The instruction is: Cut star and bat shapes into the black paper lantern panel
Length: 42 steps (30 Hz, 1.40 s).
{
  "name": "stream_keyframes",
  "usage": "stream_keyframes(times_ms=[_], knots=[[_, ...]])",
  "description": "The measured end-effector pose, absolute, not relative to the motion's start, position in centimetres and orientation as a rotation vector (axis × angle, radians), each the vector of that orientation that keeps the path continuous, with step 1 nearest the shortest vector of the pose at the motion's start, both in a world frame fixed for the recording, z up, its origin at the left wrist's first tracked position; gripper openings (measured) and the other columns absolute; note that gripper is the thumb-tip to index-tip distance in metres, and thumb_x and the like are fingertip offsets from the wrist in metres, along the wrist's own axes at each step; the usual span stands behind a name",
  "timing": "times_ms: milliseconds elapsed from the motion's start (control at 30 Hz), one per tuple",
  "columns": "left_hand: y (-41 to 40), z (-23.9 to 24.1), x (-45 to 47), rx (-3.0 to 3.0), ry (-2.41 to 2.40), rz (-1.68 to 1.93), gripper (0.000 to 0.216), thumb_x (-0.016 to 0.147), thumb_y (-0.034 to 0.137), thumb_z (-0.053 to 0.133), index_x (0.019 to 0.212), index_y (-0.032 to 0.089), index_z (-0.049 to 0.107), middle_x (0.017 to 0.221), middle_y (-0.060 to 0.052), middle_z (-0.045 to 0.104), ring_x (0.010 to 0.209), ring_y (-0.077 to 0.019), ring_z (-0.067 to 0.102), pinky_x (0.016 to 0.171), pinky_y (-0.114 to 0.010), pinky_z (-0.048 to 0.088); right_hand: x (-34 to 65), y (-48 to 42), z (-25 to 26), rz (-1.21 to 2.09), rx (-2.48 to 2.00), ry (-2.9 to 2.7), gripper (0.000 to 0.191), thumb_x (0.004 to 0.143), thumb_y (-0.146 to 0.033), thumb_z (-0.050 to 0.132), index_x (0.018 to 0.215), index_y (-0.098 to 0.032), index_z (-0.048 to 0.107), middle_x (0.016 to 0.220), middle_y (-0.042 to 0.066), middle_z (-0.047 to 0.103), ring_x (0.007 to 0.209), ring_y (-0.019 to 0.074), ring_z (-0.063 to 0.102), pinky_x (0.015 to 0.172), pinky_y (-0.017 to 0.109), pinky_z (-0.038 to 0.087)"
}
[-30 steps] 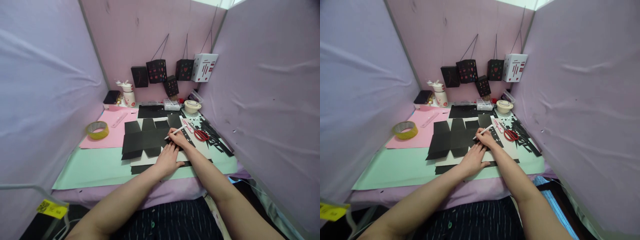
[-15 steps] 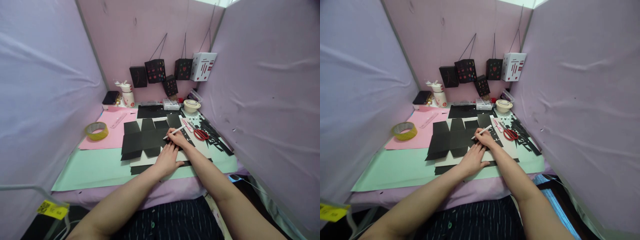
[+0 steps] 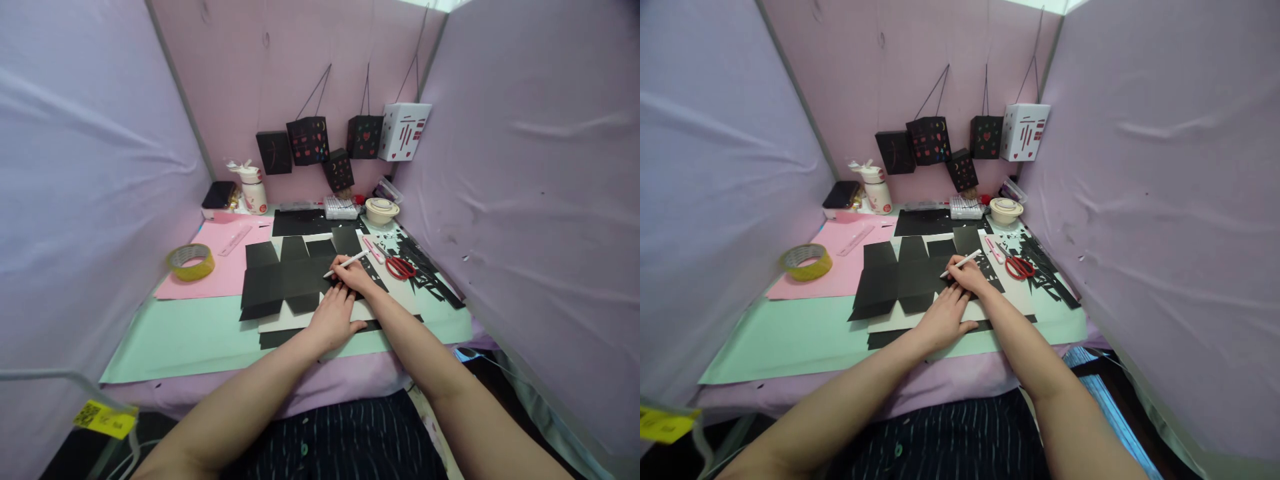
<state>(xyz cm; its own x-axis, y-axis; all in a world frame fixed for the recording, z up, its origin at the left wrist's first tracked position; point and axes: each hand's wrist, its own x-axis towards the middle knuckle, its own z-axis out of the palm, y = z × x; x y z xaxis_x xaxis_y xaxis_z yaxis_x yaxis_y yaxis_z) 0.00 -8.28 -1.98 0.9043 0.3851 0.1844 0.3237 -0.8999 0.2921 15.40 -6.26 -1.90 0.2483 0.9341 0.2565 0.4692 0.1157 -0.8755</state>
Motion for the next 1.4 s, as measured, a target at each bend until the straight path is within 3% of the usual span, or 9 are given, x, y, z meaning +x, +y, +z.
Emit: stream_keyframes(times_ms=[300,533,1400], knots=[[-8.36,-1.71,0.01,2.799,0.550,0.319,0.072,0.085,0.052,0.062,0.140,0.010,0.042,0.151,-0.019,0.039,0.143,-0.0337,0.030,0.117,-0.049,0.026,15.10,-6.53,-1.66,0.329,-1.460,-1.269,0.011,0.073,-0.022,0.049,0.064,-0.021,0.056,0.057,-0.003,0.058,0.057,0.0128,0.054,0.058,0.024,0.042],[-8.43,-1.71,0.00,2.789,0.530,0.367,0.065,0.087,0.052,0.059,0.137,0.013,0.045,0.146,-0.018,0.044,0.141,-0.0335,0.033,0.117,-0.050,0.026,14.69,-6.51,-1.70,0.494,-1.523,-1.402,0.011,0.071,-0.019,0.049,0.063,-0.020,0.056,0.056,-0.004,0.059,0.056,0.0120,0.056,0.056,0.022,0.041],[-8.48,-1.51,0.02,2.788,0.554,0.331,0.068,0.085,0.050,0.063,0.138,0.012,0.045,0.148,-0.018,0.042,0.141,-0.0339,0.032,0.118,-0.049,0.023,14.80,-6.30,-2.09,0.459,-1.514,-1.429,0.010,0.071,-0.020,0.049,0.062,-0.021,0.054,0.057,-0.005,0.054,0.057,0.0117,0.050,0.055,0.022,0.037]])
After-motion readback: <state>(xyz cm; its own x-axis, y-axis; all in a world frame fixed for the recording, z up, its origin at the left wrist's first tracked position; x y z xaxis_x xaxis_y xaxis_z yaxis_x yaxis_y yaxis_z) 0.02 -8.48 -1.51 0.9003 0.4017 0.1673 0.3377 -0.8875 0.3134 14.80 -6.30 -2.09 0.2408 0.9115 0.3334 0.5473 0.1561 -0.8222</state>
